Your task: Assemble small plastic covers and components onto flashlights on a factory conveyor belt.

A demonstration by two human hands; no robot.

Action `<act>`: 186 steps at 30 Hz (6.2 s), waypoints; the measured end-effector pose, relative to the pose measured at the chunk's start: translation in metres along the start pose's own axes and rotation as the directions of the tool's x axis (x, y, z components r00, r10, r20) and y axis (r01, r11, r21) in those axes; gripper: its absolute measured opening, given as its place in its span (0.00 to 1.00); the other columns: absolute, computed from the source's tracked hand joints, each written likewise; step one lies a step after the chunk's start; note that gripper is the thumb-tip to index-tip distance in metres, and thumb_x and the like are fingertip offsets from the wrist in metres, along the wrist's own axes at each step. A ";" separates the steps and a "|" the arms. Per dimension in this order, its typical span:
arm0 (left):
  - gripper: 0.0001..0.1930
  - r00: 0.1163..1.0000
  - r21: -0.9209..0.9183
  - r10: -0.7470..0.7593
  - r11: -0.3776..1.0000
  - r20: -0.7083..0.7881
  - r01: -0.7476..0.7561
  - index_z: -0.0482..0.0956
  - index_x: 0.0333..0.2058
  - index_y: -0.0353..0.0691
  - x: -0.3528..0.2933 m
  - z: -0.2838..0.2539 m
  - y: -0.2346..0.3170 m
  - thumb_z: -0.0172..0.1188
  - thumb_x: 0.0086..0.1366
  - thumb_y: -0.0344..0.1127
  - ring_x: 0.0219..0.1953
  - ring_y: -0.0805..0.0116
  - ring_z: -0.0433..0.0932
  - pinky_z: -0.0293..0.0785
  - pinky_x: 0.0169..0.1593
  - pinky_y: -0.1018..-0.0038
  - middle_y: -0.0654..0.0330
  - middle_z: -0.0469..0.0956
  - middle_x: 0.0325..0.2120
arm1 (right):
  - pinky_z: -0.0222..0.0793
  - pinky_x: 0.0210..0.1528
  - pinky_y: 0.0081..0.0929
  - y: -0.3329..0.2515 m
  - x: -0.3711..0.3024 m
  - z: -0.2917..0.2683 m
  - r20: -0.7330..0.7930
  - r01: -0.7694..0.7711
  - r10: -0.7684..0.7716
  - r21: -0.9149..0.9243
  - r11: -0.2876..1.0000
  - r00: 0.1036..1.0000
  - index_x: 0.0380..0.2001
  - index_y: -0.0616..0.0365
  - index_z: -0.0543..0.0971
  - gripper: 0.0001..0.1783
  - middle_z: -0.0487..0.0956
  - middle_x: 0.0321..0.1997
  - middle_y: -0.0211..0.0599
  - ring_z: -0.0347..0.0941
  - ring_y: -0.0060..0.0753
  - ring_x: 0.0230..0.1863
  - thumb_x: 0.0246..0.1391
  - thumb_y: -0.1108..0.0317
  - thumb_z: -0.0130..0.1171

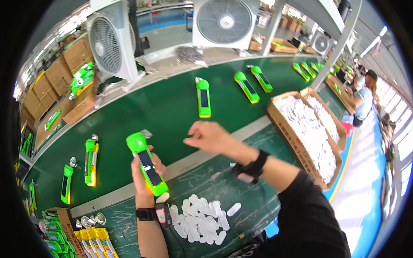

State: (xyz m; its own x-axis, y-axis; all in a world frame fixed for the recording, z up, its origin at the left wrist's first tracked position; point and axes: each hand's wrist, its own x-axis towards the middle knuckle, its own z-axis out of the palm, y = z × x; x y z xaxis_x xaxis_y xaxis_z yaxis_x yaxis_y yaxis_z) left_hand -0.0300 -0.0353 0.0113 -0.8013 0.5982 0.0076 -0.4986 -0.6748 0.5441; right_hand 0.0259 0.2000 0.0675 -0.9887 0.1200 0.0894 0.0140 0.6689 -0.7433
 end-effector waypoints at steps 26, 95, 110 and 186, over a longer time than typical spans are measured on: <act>0.19 0.971 0.161 -0.074 0.980 -0.228 0.113 0.68 0.46 0.44 -0.002 0.008 -0.012 0.46 0.66 0.52 0.40 0.65 0.76 0.74 0.40 0.67 0.60 0.75 0.38 | 0.71 0.42 0.35 0.057 -0.182 -0.035 -0.041 0.151 -0.175 -0.342 0.927 0.984 0.36 0.58 0.74 0.08 0.70 0.40 0.41 0.71 0.45 0.41 0.51 0.71 0.56; 0.27 0.932 0.282 0.124 0.959 -0.341 -0.024 0.66 0.39 0.45 0.004 -0.003 -0.013 0.42 0.63 0.66 0.20 0.71 0.70 0.68 0.23 0.76 0.63 0.70 0.21 | 0.68 0.52 0.35 0.023 0.026 0.087 0.301 -0.305 -0.053 0.928 -0.213 0.952 0.52 0.54 0.69 0.29 0.75 0.47 0.34 0.72 0.32 0.47 0.59 0.42 0.45; 0.24 0.991 0.294 0.070 0.955 -0.112 -0.035 0.65 0.39 0.41 0.004 0.003 -0.012 0.35 0.68 0.58 0.20 0.72 0.66 0.68 0.27 0.73 0.64 0.67 0.25 | 0.63 0.52 0.31 0.026 0.010 0.076 0.254 -0.238 0.000 0.906 -0.349 0.967 0.52 0.54 0.68 0.28 0.71 0.46 0.31 0.67 0.30 0.47 0.56 0.46 0.53; 0.22 0.988 -0.025 -0.110 0.994 -0.106 0.108 0.70 0.44 0.34 0.010 -0.003 -0.011 0.47 0.66 0.50 0.34 0.62 0.73 0.70 0.39 0.69 0.52 0.75 0.36 | 0.75 0.42 0.21 0.022 0.008 0.090 0.099 -0.098 -0.014 0.993 0.064 0.995 0.41 0.70 0.75 0.13 0.77 0.41 0.46 0.77 0.30 0.38 0.57 0.69 0.56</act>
State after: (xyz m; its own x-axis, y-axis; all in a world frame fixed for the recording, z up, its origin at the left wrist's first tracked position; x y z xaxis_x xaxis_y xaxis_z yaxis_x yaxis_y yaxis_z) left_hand -0.0336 -0.0240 0.0027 -0.7721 0.6197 -0.1408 -0.5902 -0.6170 0.5205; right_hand 0.0053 0.1498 -0.0075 -0.9987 0.0374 0.0332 -0.0499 -0.6973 -0.7150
